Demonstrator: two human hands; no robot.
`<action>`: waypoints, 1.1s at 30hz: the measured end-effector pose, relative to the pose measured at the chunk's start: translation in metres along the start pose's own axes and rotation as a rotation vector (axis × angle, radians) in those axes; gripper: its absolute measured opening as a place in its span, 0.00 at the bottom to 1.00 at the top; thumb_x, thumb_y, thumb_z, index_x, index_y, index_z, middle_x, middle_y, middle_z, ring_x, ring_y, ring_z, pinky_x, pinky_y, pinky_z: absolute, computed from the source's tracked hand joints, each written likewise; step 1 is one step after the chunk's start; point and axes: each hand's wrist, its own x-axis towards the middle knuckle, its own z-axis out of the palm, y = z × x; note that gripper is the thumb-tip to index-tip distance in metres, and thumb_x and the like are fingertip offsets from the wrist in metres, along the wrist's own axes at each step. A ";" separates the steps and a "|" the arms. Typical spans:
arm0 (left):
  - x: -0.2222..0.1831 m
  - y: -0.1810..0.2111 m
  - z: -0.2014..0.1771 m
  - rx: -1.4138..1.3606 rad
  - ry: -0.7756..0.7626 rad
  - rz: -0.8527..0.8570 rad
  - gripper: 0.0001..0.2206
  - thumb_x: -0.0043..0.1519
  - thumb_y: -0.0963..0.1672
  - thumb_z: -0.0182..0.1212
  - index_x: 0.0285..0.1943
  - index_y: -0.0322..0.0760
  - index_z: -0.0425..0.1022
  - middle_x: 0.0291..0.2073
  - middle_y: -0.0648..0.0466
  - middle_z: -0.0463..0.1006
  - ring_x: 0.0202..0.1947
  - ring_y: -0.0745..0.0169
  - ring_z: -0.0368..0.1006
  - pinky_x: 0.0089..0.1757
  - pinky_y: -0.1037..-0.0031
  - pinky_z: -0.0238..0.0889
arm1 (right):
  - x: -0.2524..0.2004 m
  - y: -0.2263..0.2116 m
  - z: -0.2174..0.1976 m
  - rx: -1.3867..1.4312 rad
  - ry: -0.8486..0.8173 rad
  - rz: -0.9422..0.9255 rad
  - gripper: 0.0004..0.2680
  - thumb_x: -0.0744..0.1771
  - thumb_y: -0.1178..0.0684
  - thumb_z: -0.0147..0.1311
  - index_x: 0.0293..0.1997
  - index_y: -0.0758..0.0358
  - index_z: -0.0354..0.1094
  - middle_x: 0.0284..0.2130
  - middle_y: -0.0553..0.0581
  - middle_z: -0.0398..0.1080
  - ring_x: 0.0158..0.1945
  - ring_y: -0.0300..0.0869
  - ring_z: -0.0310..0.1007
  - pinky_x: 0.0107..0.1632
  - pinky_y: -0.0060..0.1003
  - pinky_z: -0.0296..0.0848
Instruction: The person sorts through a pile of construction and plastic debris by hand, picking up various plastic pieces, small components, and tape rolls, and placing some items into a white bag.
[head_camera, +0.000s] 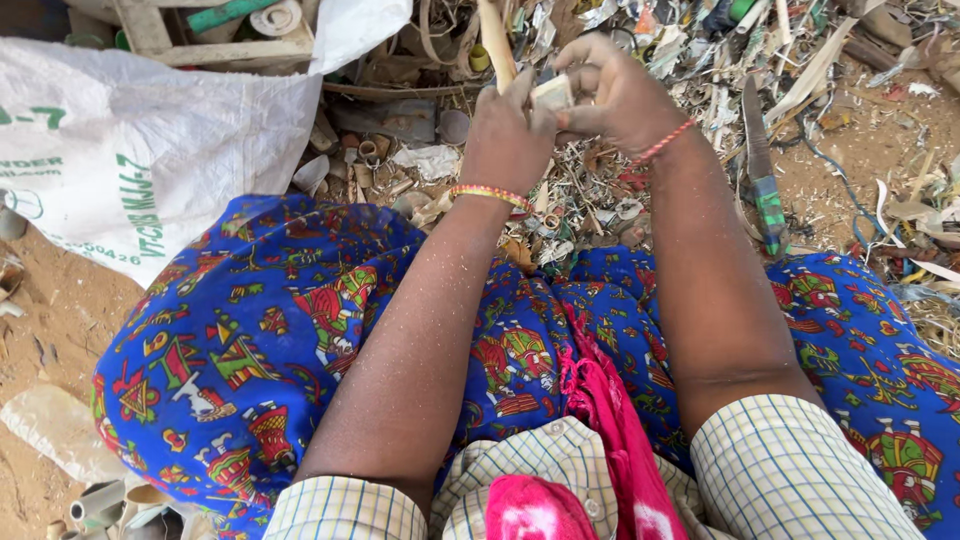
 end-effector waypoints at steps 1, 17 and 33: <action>0.001 0.004 -0.005 0.007 -0.011 -0.025 0.22 0.62 0.50 0.61 0.62 0.35 0.73 0.44 0.33 0.74 0.46 0.35 0.74 0.49 0.55 0.68 | -0.001 -0.005 0.003 0.102 -0.007 -0.085 0.24 0.66 0.63 0.67 0.67 0.66 0.54 0.51 0.58 0.73 0.55 0.43 0.77 0.55 0.38 0.82; -0.005 0.030 -0.032 0.116 0.001 -0.155 0.17 0.65 0.52 0.56 0.51 0.38 0.78 0.44 0.40 0.77 0.40 0.40 0.79 0.42 0.57 0.72 | -0.014 0.179 0.074 -1.220 0.200 -0.073 0.22 0.68 0.46 0.61 0.69 0.59 0.63 0.64 0.67 0.66 0.66 0.66 0.65 0.65 0.53 0.56; -0.004 0.033 -0.030 0.161 -0.035 -0.119 0.20 0.64 0.55 0.59 0.52 0.38 0.78 0.44 0.43 0.78 0.43 0.41 0.78 0.43 0.54 0.72 | -0.062 0.055 -0.118 -0.356 0.204 0.554 0.14 0.72 0.51 0.59 0.62 0.68 0.70 0.36 0.71 0.65 0.34 0.44 0.60 0.36 0.52 0.60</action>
